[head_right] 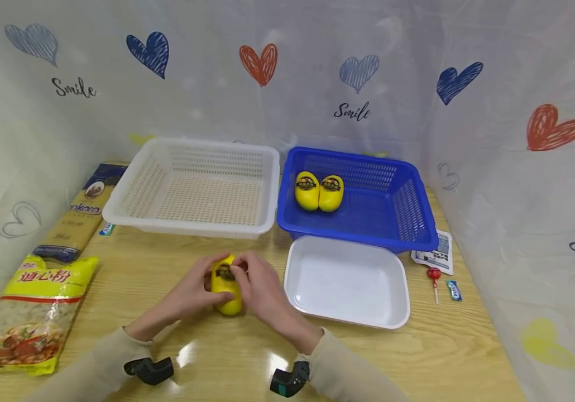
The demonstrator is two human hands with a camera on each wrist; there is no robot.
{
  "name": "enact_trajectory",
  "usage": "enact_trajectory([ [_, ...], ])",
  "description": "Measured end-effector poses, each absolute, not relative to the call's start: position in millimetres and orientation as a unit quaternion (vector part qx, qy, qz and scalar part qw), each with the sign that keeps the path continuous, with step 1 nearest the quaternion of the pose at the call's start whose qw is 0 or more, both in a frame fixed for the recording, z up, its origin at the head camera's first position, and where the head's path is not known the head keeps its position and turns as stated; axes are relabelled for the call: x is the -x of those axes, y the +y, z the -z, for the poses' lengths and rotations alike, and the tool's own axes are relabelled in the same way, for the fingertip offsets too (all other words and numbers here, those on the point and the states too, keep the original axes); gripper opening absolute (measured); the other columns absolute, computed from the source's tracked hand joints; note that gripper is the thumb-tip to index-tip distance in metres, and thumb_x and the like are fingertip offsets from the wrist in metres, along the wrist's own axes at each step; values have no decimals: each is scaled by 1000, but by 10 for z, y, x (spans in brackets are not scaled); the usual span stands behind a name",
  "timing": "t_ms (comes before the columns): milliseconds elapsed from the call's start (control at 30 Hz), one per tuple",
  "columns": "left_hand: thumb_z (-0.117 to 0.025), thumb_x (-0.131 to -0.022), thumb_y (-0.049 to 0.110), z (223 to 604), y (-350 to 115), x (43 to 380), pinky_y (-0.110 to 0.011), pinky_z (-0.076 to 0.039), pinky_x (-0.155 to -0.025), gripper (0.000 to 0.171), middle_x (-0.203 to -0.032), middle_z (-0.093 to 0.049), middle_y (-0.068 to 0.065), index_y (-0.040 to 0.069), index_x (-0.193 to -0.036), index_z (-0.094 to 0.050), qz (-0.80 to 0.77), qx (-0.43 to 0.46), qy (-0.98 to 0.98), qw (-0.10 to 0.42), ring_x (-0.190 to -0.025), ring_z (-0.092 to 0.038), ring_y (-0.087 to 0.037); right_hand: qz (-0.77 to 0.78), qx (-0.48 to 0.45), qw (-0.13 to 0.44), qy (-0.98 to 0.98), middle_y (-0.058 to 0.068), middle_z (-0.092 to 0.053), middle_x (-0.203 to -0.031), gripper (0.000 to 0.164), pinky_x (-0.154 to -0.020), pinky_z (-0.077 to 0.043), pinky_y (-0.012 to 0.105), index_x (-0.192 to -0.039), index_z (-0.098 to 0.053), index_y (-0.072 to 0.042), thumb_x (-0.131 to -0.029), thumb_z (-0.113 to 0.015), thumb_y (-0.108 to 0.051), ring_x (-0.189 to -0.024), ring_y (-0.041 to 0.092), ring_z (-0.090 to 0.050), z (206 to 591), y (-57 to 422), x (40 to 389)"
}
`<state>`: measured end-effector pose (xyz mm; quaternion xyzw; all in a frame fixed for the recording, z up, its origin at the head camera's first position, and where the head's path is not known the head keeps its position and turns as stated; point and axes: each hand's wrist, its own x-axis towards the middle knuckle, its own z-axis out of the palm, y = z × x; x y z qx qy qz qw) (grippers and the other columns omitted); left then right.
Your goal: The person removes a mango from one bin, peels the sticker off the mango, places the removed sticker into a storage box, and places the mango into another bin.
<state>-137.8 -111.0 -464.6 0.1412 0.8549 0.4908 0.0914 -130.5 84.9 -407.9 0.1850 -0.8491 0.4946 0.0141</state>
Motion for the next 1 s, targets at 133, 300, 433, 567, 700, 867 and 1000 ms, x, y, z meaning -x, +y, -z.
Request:
enact_trajectory([
  [133, -84, -75, 26, 4649, -1154, 1377, -51, -41, -99, 86, -140, -42, -20, 8, -147, -40, -481, -152, 859, 87, -121, -46, -33, -573, -161, 61, -801, 8, -60, -101, 8, -77, -54, 30, -106, -56, -3, -99, -58, -7, -89, 19, -61, 3685, 1159, 1363],
  [300, -83, -77, 27, 4630, -1183, 1358, -51, -41, -98, 86, -142, -40, -20, 8, -148, -39, -477, -152, 860, 93, -122, -46, -34, -585, -139, 40, -798, 11, -56, -114, 23, -78, -53, 26, -117, -53, -2, -96, -62, -6, -97, 22, -59, 3564, 1621, 1506],
  [433, -83, -78, 29, 4596, -1188, 1350, -51, -41, -99, 86, -143, -39, -19, 9, -149, -38, -476, -148, 860, 108, -122, -46, -33, -557, -108, -16, -824, 9, -58, -120, 28, -78, -54, 32, -122, -56, -7, -96, -64, -12, -99, 22, -60, 3692, 1936, 1586],
  [567, -83, -78, 29, 4593, -1182, 1355, -51, -41, -99, 87, -144, -38, -19, 9, -150, -37, -476, -152, 858, 115, -123, -45, -33, -516, -92, -96, -846, 9, -64, -113, 20, -80, -52, 41, -114, -64, -7, -97, -63, -17, -95, 23, -62, 3872, 2191, 1628],
  [700, -82, -79, 29, 4601, -1176, 1364, -50, -41, -98, 87, -144, -37, -19, 9, -150, -36, -479, -160, 854, 122, -122, -45, -33, -475, -100, -159, -860, 10, -67, -110, 17, -80, -52, 42, -109, -69, -5, -95, -64, -13, -93, 22, -62, 4063, 2378, 1673],
  [867, -82, -80, 30, 4586, -1178, 1371, -49, -42, -96, 88, -144, -37, -18, 10, -151, -34, -481, -165, 850, 139, -119, -46, -31, -449, -107, -203, -863, 9, -68, -107, 18, -77, -53, 39, -108, -72, -5, -91, -67, -10, -89, 20, -62, 4291, 2480, 1769],
  [1000, -81, -80, 30, 4566, -1176, 1378, -48, -44, -94, 88, -145, -36, -18, 11, -151, -33, -475, -170, 851, 148, -117, -47, -31, -437, -121, -216, -865, 9, -68, -106, 18, -76, -52, 32, -106, -72, -5, -89, -69, -9, -89, 18, -62, 4439, 2488, 1844],
])
